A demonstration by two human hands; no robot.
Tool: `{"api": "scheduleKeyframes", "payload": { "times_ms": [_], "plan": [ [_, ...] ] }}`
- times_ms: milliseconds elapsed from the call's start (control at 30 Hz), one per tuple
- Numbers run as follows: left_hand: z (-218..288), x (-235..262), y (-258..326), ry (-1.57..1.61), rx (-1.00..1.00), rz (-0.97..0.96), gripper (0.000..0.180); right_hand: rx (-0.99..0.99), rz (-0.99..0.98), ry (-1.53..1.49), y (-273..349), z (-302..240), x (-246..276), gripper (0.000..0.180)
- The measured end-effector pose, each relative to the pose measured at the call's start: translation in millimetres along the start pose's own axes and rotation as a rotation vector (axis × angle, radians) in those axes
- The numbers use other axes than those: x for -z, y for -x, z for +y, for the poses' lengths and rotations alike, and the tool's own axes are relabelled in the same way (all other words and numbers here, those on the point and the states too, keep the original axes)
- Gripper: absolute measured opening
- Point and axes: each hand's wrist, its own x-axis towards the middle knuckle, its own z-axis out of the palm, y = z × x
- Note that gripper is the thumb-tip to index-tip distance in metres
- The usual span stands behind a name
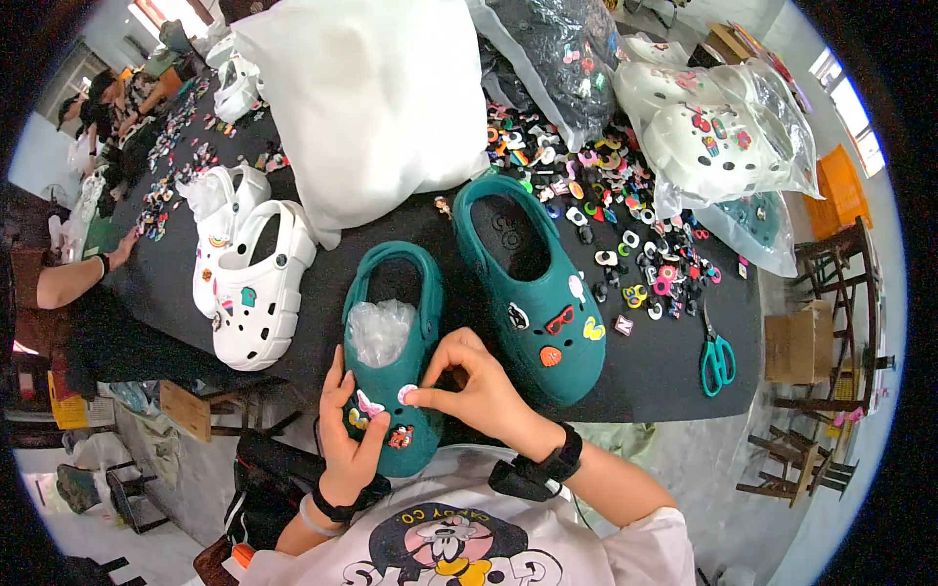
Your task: Apply decorative charms and pins to foam clogs at a manufacturing or assembly station.
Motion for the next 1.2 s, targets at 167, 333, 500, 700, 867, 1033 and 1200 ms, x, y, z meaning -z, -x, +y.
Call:
{"api": "scheduleKeyframes", "payload": {
  "times_ms": [167, 333, 500, 700, 867, 1033, 1200],
  "plan": [
    [3.9, 6.4, -7.3, -0.046, 0.015, -0.039, 0.049, -0.408, -0.022, -0.226, -12.9, 7.6, 0.5, 0.068],
    [5.9, 6.6, -9.1, 0.016, 0.036, -0.048, 0.044, -0.398, -0.011, -0.1, -21.9, 3.2, -3.0, 0.068],
    [4.8, 1.9, -7.5, -0.016, 0.04, -0.051, 0.045, -0.23, 0.062, 0.163, -24.0, 5.6, -7.2, 0.068],
    [12.8, -0.2, -4.8, -0.084, 0.018, -0.002, 0.05, -0.194, -0.043, -0.213, -9.8, 2.3, -1.8, 0.053],
    [16.1, 2.0, -5.6, -0.111, 0.039, -0.032, 0.056, -0.079, 0.003, -0.14, 11.4, -16.4, 0.1, 0.018],
    [13.6, -3.8, -2.9, -0.102, 0.06, -0.006, 0.053, -0.143, -0.164, -0.067, -0.6, -22.9, 12.3, 0.013],
    [10.3, -5.5, -2.3, -0.102, 0.019, 0.014, 0.049, -0.399, -0.236, -0.213, -0.6, -21.6, 5.2, 0.03]
  ]
}}
